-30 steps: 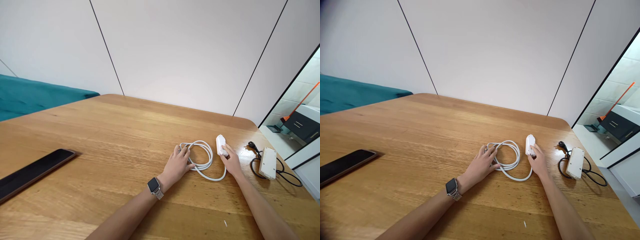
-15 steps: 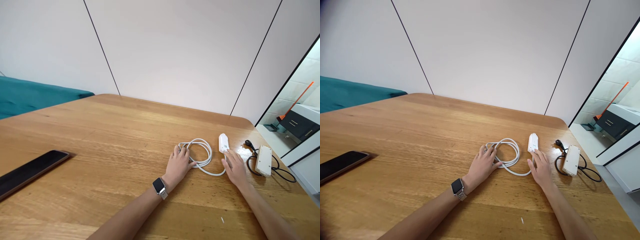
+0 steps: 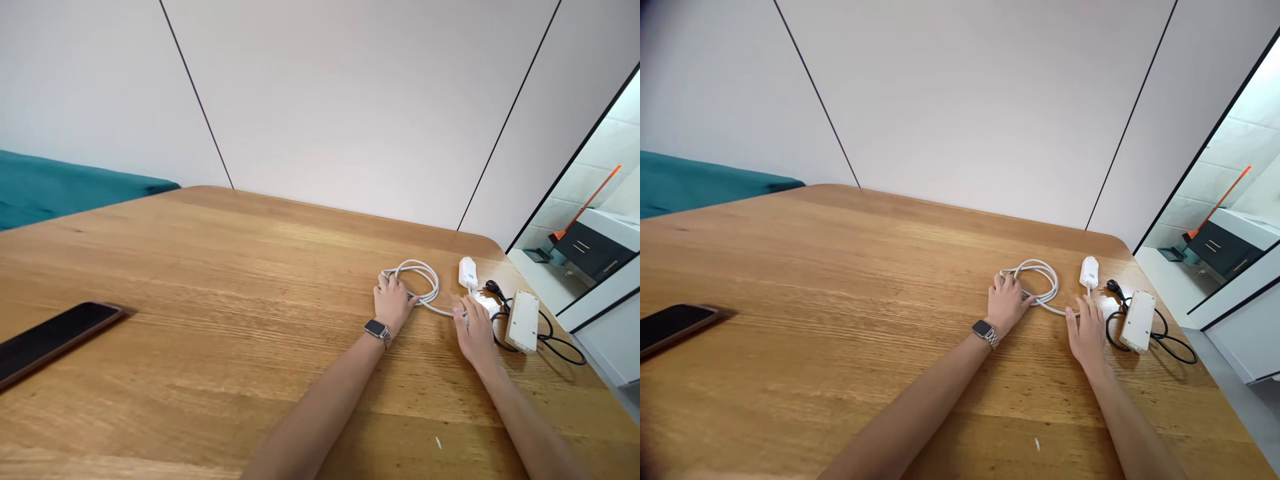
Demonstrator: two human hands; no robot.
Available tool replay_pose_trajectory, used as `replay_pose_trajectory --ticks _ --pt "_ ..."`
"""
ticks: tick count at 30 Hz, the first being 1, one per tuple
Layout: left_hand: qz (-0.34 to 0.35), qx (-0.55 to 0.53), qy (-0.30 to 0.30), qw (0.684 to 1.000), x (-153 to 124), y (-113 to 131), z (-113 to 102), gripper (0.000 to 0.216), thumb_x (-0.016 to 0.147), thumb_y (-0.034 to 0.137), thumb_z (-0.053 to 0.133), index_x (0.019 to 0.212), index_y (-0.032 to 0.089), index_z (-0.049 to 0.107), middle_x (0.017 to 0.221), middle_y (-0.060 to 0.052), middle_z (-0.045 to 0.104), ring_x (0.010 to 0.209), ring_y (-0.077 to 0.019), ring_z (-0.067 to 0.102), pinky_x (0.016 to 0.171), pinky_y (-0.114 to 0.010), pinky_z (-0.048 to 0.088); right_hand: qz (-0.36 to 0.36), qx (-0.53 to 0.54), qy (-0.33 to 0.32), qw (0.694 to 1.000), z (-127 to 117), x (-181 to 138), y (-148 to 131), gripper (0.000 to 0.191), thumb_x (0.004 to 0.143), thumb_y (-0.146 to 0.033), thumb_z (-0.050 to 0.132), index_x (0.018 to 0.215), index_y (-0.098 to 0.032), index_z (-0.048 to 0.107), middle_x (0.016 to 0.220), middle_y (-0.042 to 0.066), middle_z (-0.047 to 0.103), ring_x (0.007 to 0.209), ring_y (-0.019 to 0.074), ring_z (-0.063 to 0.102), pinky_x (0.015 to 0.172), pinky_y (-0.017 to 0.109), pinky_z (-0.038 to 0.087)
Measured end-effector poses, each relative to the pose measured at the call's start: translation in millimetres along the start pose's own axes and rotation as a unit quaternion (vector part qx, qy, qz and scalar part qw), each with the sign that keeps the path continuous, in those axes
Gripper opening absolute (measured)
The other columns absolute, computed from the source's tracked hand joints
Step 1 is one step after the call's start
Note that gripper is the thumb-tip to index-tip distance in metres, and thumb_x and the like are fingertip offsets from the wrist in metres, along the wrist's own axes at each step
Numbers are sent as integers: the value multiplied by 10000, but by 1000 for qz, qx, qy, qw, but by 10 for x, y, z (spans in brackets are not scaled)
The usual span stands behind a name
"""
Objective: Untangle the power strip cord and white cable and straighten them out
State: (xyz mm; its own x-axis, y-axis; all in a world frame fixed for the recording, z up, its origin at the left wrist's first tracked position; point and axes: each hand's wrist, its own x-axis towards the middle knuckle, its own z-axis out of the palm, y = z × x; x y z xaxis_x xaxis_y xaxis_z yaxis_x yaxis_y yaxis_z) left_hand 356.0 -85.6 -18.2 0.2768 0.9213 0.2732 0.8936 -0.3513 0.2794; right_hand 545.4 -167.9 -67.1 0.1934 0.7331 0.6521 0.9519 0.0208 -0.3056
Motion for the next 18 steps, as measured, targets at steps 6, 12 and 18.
replay_pose_trajectory --ticks 6,12,18 --pt "-1 -79 17 997 285 119 151 511 835 500 528 1176 123 581 1326 -189 440 1266 -401 314 915 -507 423 46 -27 27 998 140 118 166 580 915 -537 324 1220 -91 537 1277 217 519 1221 315 436 996 503 354" --pt "122 -165 24 978 210 -251 41 636 795 306 607 1370 143 390 1490 -188 257 1401 -298 199 1119 -461 255 11 -43 0 999 154 165 111 569 906 -527 365 1295 -130 486 1346 195 461 1274 317 377 1024 520 325" --pt "102 -170 -15 980 -281 -594 -220 465 808 280 564 1254 169 493 1336 -144 464 1189 -244 500 986 -378 421 -63 -69 -47 995 184 191 -88 548 915 -475 381 1366 -171 436 1422 153 411 1323 309 324 1038 505 315"
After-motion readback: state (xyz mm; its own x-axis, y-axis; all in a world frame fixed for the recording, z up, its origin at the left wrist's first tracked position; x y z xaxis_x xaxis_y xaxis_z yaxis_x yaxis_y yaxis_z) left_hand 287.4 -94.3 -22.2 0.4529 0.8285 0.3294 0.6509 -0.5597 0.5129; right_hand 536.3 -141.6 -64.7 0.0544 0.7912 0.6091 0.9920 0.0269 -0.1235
